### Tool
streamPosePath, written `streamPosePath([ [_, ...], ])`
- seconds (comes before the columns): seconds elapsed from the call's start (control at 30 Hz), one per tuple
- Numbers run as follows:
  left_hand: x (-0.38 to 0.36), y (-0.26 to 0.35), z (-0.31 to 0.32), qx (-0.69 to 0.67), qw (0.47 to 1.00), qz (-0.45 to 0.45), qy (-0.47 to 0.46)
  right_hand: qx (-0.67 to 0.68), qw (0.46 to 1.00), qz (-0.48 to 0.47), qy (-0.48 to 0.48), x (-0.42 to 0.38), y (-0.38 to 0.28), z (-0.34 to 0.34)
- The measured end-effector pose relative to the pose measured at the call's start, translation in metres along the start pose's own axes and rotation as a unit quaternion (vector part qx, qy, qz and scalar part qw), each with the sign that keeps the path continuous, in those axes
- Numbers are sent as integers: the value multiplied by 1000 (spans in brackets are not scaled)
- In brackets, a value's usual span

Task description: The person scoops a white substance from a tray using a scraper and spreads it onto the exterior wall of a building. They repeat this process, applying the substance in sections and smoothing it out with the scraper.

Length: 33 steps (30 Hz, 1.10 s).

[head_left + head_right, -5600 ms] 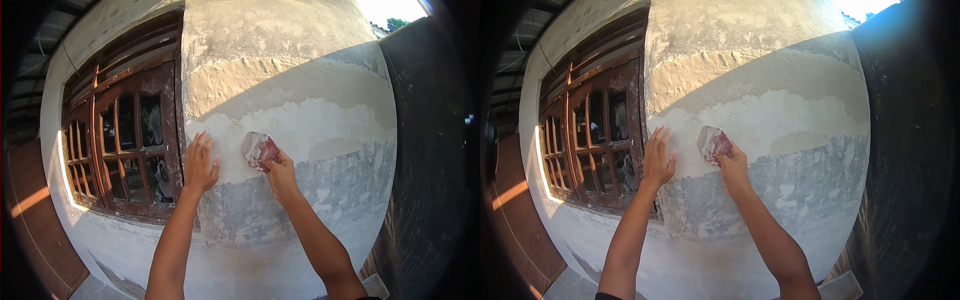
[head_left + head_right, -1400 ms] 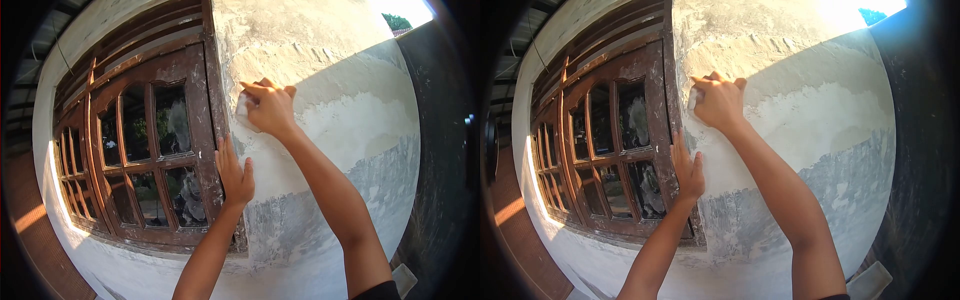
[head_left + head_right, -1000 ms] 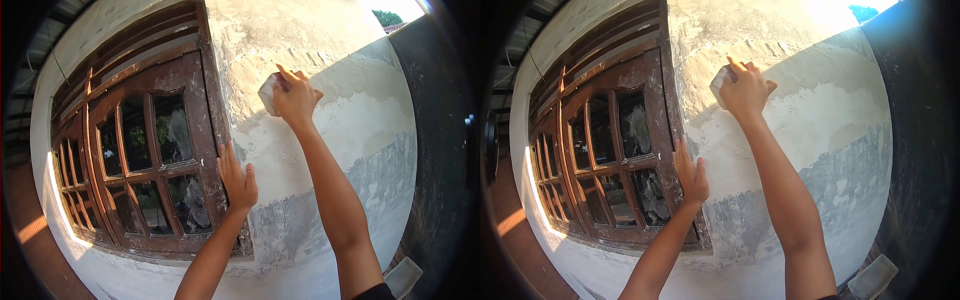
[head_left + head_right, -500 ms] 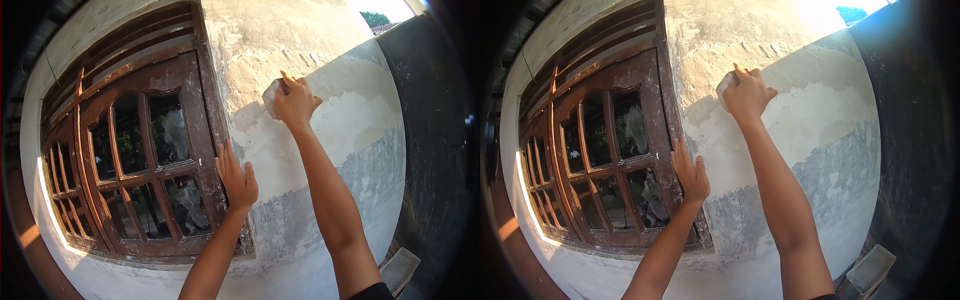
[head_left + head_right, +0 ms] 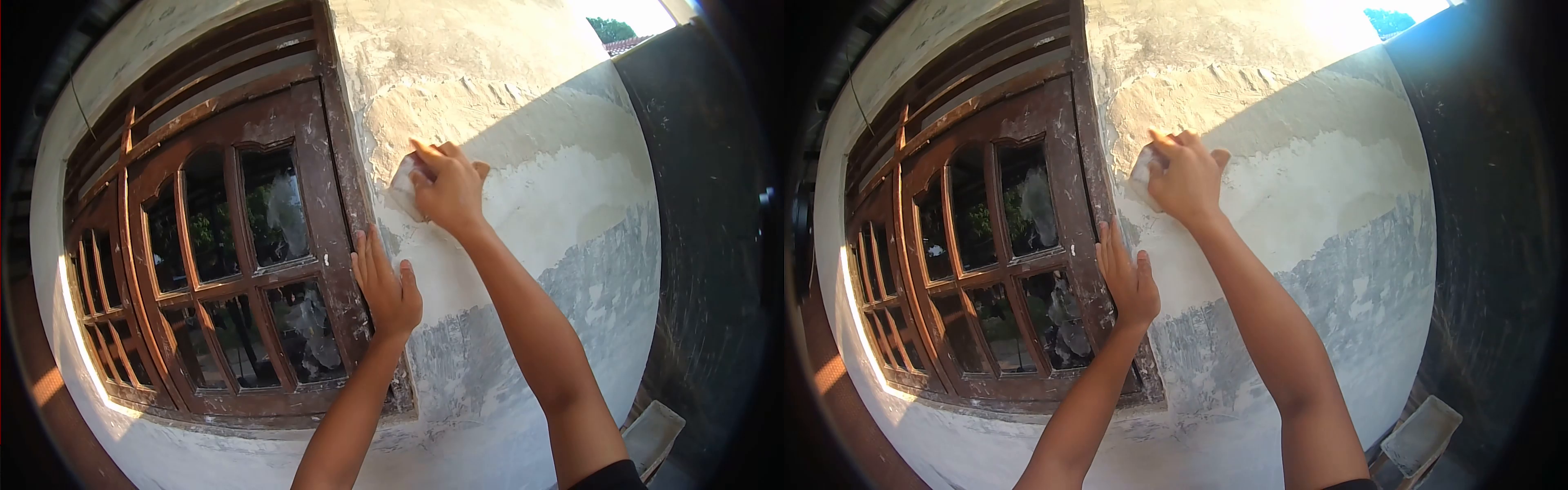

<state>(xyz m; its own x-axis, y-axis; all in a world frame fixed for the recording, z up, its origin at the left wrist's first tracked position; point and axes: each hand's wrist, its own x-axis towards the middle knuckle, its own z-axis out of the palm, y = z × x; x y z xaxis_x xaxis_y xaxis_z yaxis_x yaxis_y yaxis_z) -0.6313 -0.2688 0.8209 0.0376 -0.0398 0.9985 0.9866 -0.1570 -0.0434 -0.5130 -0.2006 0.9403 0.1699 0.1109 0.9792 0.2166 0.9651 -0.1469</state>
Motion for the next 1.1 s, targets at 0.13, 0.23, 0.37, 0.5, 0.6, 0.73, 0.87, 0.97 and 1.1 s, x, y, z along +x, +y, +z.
streamPosePath([
  [0.13,0,1,-1,3,1000,-2,9,17,992,99,79,11,9,-16],
  [0.23,-1,-3,1,13,1000,4,6,9,999,-31,-18,-6,-4,-5],
  [0.37,0,1,0,8,1000,-4,12,-33,991,117,59,18,16,-20],
  [0.5,1,1,1,12,1000,-1,14,34,999,-8,-22,-8,-9,-12],
  [0.6,-1,1,0,22,1000,0,12,-35,996,78,21,7,12,-19],
  [0.73,-1,0,1,30,999,5,18,0,993,93,77,5,1,-19],
  [0.87,-1,1,1,40,999,8,15,-18,997,57,54,5,0,-8],
  [0.97,-1,2,0,40,999,-2,21,-61,973,178,133,13,9,-20],
  [1.1,0,1,3,42,999,7,24,-5,998,61,23,-12,-20,1],
])
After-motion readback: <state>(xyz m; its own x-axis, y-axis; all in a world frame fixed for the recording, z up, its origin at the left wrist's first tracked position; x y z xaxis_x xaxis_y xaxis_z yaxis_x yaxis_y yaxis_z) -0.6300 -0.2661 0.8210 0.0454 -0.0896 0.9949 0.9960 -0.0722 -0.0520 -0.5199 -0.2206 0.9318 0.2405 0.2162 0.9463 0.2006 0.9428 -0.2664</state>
